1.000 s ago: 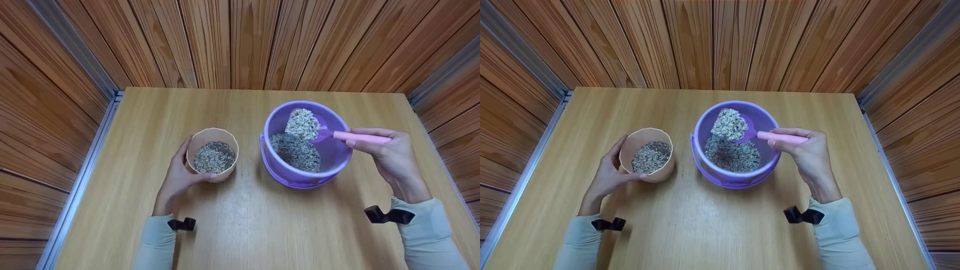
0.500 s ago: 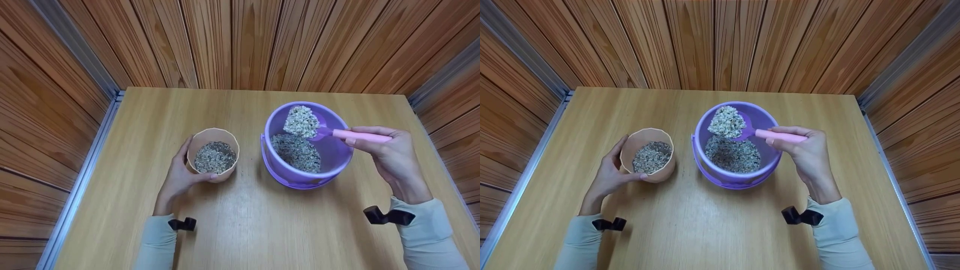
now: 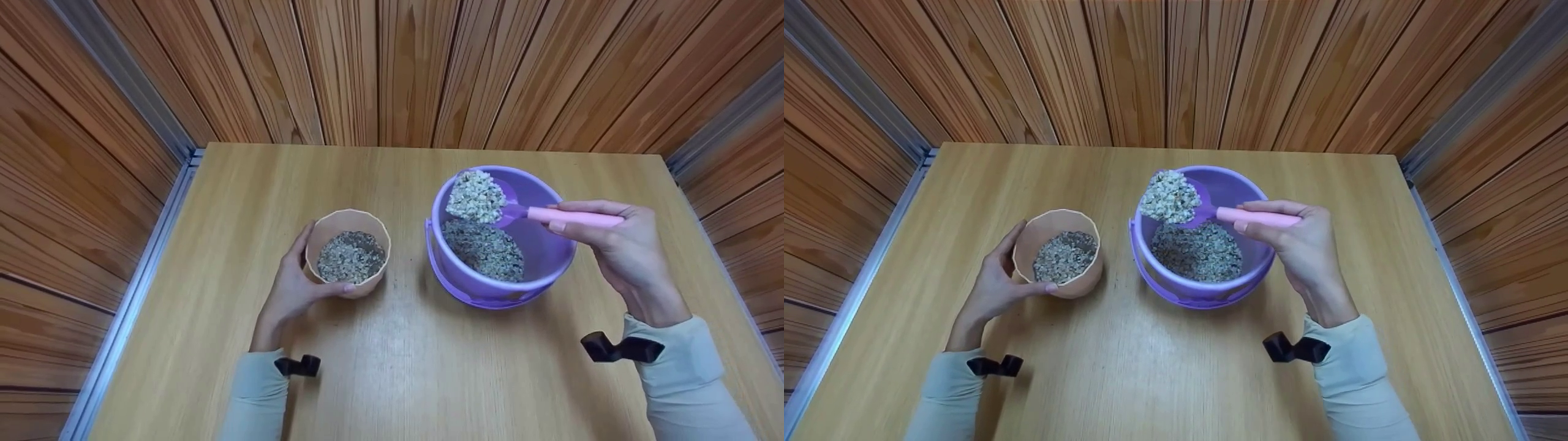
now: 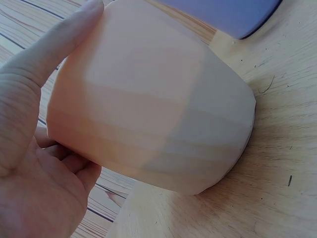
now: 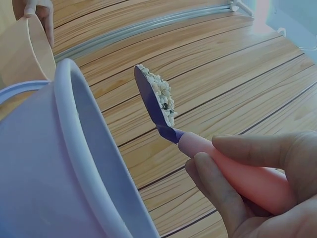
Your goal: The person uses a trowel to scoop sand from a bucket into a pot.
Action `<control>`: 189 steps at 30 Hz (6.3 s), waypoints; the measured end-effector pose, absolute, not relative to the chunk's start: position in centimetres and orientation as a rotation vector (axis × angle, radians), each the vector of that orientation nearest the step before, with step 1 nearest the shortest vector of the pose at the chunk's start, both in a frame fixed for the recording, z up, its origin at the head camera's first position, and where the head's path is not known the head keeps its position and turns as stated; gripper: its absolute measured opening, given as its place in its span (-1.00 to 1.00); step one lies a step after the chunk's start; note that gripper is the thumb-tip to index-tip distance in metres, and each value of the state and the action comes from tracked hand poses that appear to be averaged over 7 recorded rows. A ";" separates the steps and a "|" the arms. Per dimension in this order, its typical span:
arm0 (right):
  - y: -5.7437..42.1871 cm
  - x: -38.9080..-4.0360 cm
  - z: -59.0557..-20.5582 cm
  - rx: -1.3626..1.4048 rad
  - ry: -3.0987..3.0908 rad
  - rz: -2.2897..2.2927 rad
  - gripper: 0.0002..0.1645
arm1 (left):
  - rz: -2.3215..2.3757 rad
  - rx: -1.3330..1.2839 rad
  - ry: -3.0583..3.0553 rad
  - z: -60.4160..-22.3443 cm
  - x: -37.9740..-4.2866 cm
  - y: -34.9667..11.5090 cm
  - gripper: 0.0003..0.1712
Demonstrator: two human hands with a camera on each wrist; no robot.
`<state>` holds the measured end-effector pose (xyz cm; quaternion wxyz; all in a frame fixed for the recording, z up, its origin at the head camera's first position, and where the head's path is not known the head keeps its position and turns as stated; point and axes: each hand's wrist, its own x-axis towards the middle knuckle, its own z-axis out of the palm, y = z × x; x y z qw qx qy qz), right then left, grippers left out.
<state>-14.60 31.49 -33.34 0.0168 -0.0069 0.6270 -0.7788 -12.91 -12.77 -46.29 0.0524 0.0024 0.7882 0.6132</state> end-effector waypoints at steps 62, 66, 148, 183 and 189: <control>16.5 -17.0 -35.2 -0.210 2.429 -1.718 -0.72 | 1.852 0.032 2.414 -46.4 -12.9 -12.9 0.51; 15.9 -17.1 -35.3 -0.243 2.531 -1.640 -0.71 | 1.851 0.033 2.415 -46.5 -12.8 -12.9 0.51; 25.7 -15.7 -32.5 -0.116 2.438 -1.947 -0.56 | 1.893 0.059 2.414 -46.4 -13.0 -12.9 0.47; 34.7 -13.0 -34.7 0.123 2.128 -2.375 -0.56 | 1.835 0.106 2.473 -45.4 -13.0 -12.9 0.51; 34.8 -12.9 -34.9 0.151 2.151 -2.348 -0.60 | 1.817 0.186 2.607 -42.6 -13.0 -11.9 0.41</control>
